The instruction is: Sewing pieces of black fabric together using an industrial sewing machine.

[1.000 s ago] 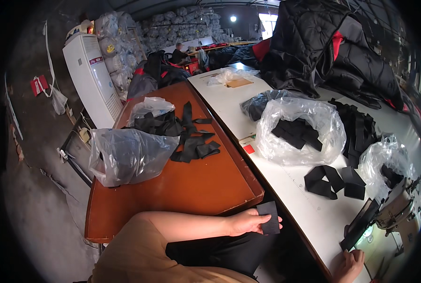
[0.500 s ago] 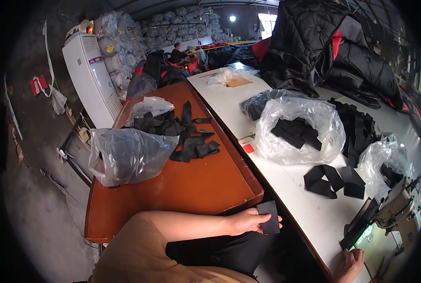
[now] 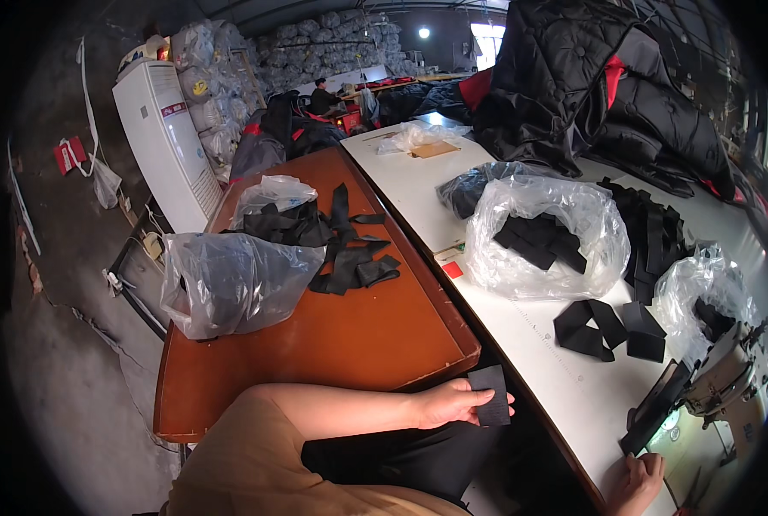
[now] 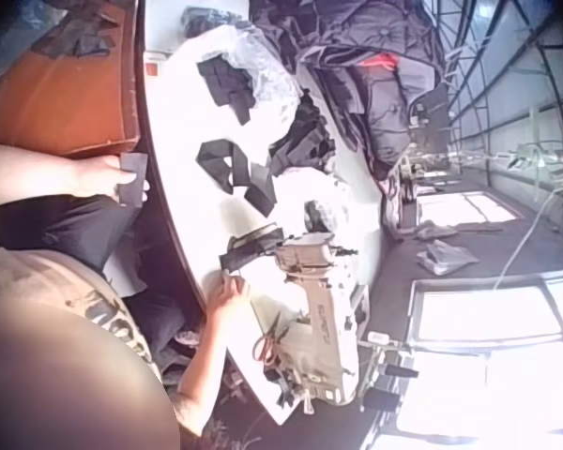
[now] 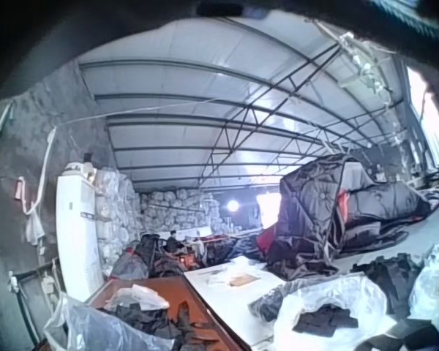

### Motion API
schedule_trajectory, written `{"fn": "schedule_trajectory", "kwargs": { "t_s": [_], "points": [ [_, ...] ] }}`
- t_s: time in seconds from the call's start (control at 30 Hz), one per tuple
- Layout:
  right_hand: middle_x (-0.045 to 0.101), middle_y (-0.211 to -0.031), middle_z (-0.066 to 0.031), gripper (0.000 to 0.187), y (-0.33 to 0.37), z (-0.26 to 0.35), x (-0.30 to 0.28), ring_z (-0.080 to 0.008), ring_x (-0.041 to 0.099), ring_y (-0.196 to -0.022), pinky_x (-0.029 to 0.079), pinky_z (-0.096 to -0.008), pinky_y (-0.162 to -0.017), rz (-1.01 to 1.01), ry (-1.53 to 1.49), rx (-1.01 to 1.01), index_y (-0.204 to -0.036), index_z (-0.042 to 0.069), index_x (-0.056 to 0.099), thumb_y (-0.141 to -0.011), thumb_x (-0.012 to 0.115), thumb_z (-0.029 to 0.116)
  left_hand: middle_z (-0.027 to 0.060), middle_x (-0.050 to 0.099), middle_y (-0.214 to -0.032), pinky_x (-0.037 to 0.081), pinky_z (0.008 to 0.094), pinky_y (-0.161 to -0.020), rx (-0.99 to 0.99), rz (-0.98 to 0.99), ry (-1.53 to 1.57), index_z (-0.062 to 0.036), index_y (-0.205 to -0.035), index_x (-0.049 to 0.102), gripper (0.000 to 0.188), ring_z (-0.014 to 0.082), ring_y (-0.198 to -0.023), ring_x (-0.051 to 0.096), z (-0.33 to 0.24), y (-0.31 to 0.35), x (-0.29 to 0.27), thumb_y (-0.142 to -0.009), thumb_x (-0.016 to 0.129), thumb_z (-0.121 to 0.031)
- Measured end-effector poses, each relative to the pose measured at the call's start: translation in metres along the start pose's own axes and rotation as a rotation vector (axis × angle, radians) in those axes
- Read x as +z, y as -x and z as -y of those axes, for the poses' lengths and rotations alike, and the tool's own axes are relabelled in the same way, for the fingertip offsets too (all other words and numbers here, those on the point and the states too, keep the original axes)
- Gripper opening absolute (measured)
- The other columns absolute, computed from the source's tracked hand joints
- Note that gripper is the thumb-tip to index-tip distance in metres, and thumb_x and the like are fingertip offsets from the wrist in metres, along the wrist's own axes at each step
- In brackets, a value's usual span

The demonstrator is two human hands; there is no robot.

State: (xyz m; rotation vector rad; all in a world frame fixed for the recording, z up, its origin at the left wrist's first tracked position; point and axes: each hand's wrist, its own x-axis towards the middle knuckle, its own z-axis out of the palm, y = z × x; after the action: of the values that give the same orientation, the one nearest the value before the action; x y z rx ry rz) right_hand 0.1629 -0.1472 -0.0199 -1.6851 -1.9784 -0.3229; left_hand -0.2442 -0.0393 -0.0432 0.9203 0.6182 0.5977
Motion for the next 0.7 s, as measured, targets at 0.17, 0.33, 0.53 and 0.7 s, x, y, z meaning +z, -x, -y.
{"fn": "schedule_trajectory", "kwargs": {
  "t_s": [0.17,0.33,0.53,0.7],
  "points": [
    [0.067,-0.093,-0.0158,0.034,-0.0007,0.0009,-0.0009,-0.0378,0.061,-0.09,0.052,-0.0478,-0.082,0.006,0.031,0.004,-0.102,0.007,0.078,-0.076,0.057,-0.003,0.0098,0.061,-0.141,0.046,0.0347,-0.107,0.004,0.001,-0.007,-0.0066,-0.147,0.05,0.046,0.0185,-0.131,0.058,0.0006,-0.0007,-0.0009,-0.111,0.045,-0.035],
    [0.067,-0.093,-0.0161,0.035,-0.0012,0.0026,-0.0009,-0.0381,0.061,-0.09,0.052,-0.0481,-0.083,-0.011,0.001,0.013,-0.102,0.006,0.078,-0.076,0.057,-0.004,0.0093,0.061,-0.141,0.047,0.0342,-0.106,-0.002,0.0,-0.009,-0.0071,-0.147,0.05,0.045,0.0183,-0.13,0.058,-0.0003,-0.0003,-0.0005,-0.111,0.045,-0.035],
    [0.067,-0.092,-0.0162,0.036,-0.0008,0.0012,0.0,-0.0384,0.061,-0.089,0.052,-0.0485,-0.082,-0.011,0.0,0.01,-0.102,0.006,0.078,-0.076,0.056,-0.005,0.0089,0.061,-0.142,0.046,0.034,-0.106,0.002,0.006,-0.004,-0.0072,-0.148,0.05,0.047,0.0178,-0.131,0.057,0.0006,-0.0005,-0.0014,-0.111,0.045,-0.036],
    [0.066,-0.09,-0.0158,0.038,0.0004,-0.0028,0.004,-0.038,0.061,-0.088,0.052,-0.0479,-0.082,-0.033,-0.015,-0.012,-0.103,0.006,0.078,-0.075,0.056,-0.005,0.0089,0.061,-0.142,0.046,0.0343,-0.106,-0.002,0.009,-0.009,-0.0072,-0.148,0.05,0.047,0.0179,-0.131,0.057,0.0008,-0.0007,-0.002,-0.111,0.046,-0.037]
  ]
}}
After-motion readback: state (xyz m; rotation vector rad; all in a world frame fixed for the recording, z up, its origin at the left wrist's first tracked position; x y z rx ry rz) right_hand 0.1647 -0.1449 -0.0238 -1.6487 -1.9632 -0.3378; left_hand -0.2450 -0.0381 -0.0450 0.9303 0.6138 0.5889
